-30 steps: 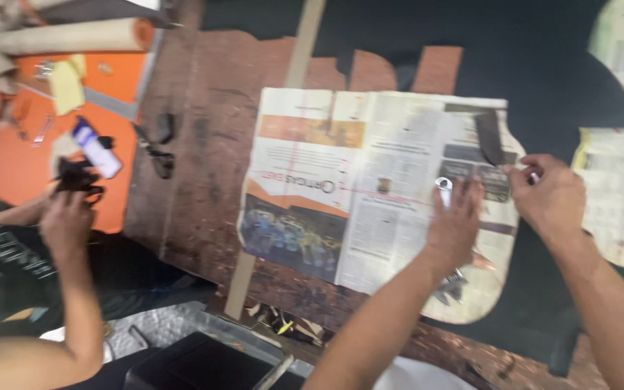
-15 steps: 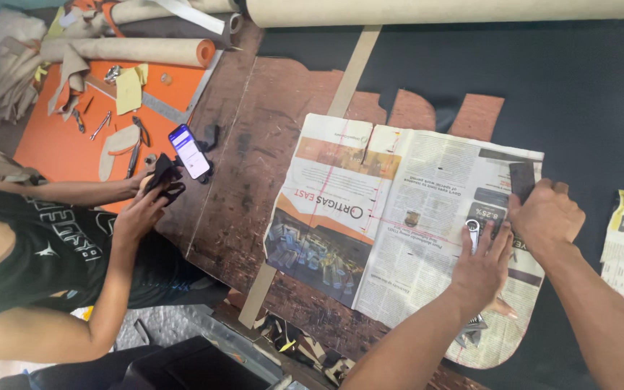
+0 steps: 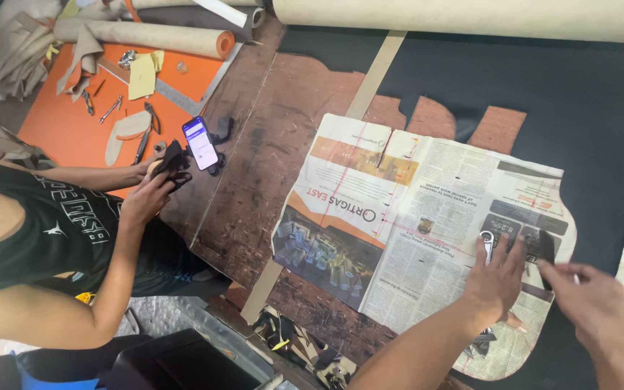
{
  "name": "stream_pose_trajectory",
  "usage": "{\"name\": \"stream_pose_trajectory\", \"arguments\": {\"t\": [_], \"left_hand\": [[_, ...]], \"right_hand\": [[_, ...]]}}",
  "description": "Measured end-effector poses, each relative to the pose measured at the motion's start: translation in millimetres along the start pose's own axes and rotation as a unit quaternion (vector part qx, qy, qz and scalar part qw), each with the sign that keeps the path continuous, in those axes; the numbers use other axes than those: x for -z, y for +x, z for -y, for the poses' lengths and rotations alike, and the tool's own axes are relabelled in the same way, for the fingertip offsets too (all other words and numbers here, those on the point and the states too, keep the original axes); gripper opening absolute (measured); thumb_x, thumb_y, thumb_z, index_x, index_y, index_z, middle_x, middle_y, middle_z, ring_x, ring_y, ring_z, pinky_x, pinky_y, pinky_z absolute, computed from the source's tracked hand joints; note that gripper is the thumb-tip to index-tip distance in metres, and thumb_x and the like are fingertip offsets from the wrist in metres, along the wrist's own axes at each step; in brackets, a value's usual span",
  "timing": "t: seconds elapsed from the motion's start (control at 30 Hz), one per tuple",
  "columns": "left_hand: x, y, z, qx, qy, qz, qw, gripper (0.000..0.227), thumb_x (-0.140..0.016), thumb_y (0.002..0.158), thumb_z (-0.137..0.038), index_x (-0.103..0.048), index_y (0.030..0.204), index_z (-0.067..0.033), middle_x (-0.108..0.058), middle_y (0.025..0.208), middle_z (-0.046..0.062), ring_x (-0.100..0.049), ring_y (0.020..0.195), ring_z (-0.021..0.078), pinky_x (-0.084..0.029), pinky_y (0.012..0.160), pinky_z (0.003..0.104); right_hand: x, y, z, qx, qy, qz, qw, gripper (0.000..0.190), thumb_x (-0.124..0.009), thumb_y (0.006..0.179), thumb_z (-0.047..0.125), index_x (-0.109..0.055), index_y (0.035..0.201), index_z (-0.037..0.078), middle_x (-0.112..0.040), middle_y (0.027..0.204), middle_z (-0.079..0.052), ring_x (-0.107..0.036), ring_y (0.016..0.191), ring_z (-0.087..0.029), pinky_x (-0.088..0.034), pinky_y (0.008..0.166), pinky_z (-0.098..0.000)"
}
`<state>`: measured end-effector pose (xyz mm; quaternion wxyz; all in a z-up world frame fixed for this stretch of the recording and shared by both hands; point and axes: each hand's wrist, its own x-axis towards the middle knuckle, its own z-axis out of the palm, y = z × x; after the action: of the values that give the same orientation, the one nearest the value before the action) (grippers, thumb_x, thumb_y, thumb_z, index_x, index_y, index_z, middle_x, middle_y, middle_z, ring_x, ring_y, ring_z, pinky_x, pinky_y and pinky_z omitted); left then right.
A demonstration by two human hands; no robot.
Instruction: The person cuts out shapes from a large sheet of black fabric using shears, following the outlines of templates and patterns placed on the material.
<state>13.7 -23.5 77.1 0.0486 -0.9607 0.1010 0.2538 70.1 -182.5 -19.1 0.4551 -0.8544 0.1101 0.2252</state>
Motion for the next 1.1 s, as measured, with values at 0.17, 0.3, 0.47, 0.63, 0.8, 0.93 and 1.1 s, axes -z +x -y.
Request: {"name": "stream_pose_trajectory", "arguments": {"t": [0.17, 0.3, 0.47, 0.63, 0.8, 0.93, 1.1], "left_hand": [[0, 0, 1, -0.007, -0.013, 0.012, 1.0, 0.15, -0.08, 0.06, -0.078, -0.009, 0.16, 0.0085, -0.002, 0.171, 0.024, -0.003, 0.158, 0.0416, -0.013, 0.121, 0.065], [-11, 3, -1, -0.001, -0.011, -0.016, 1.0, 0.146, -0.079, 0.062, -0.076, -0.01, 0.16, 0.0073, -0.002, 0.171, 0.023, -0.004, 0.158, 0.0414, -0.013, 0.122, 0.065], [-25, 11, -2, -0.001, -0.012, -0.035, 0.999, 0.139, -0.079, 0.066, -0.072, -0.014, 0.159, 0.007, -0.006, 0.17, 0.023, -0.007, 0.158, 0.0412, -0.013, 0.122, 0.066], [-41, 15, -3, 0.01, 0.081, -0.102, 0.991, 0.117, -0.075, 0.081, -0.059, -0.017, 0.159, 0.0059, -0.01, 0.169, 0.024, -0.011, 0.155, 0.0419, -0.014, 0.119, 0.066], [-32, 6, 3, -0.024, -0.004, -0.065, 0.998, 0.119, -0.073, 0.078, -0.064, -0.019, 0.158, 0.0061, -0.009, 0.169, 0.025, -0.009, 0.158, 0.0434, -0.012, 0.122, 0.067], [-17, 7, 9, -0.013, 0.006, -0.046, 0.999, 0.123, -0.076, 0.073, -0.067, -0.021, 0.157, 0.0045, -0.006, 0.169, 0.024, -0.007, 0.156, 0.0428, -0.011, 0.12, 0.064], [5, -5, 15, -0.046, -0.018, 0.013, 0.999, 0.132, -0.072, 0.07, -0.079, -0.022, 0.157, 0.0078, -0.004, 0.169, 0.028, -0.005, 0.157, 0.0452, -0.012, 0.121, 0.063]], "right_hand": [[-7, -44, -30, -0.026, -0.036, -0.037, 0.998, 0.049, -0.083, 0.09, 0.036, -0.075, 0.113, -0.006, -0.078, 0.09, -0.018, -0.072, 0.083, -0.022, -0.057, 0.073, -0.035], [-8, -63, -27, 0.036, -0.121, -0.057, 0.99, 0.054, -0.084, 0.085, 0.04, -0.076, 0.119, -0.001, -0.078, 0.1, -0.013, -0.075, 0.084, -0.025, -0.059, 0.079, -0.0373], [-18, -73, -28, 0.044, -0.165, -0.072, 0.983, 0.059, -0.084, 0.082, 0.045, -0.076, 0.123, 0.004, -0.08, 0.099, -0.01, -0.077, 0.087, -0.028, -0.061, 0.082, -0.0404], [-25, -71, -30, 0.011, -0.196, -0.074, 0.978, 0.06, -0.084, 0.08, 0.047, -0.075, 0.126, 0.008, -0.08, 0.107, -0.008, -0.077, 0.094, -0.03, -0.059, 0.085, -0.0429], [-28, -58, -43, -0.015, -0.209, -0.078, 0.975, 0.06, -0.086, 0.08, 0.047, -0.076, 0.124, 0.008, -0.081, 0.107, -0.01, -0.076, 0.1, -0.03, -0.059, 0.09, -0.0425], [-30, -40, -55, -0.044, -0.222, -0.052, 0.973, 0.062, -0.086, 0.079, 0.045, -0.075, 0.126, 0.007, -0.082, 0.106, -0.01, -0.078, 0.101, -0.028, -0.059, 0.092, -0.0414], [-30, -36, -53, -0.083, -0.26, -0.04, 0.961, 0.066, -0.086, 0.078, 0.048, -0.075, 0.13, 0.009, -0.083, 0.107, -0.009, -0.078, 0.101, -0.029, -0.059, 0.092, -0.0417]]}}
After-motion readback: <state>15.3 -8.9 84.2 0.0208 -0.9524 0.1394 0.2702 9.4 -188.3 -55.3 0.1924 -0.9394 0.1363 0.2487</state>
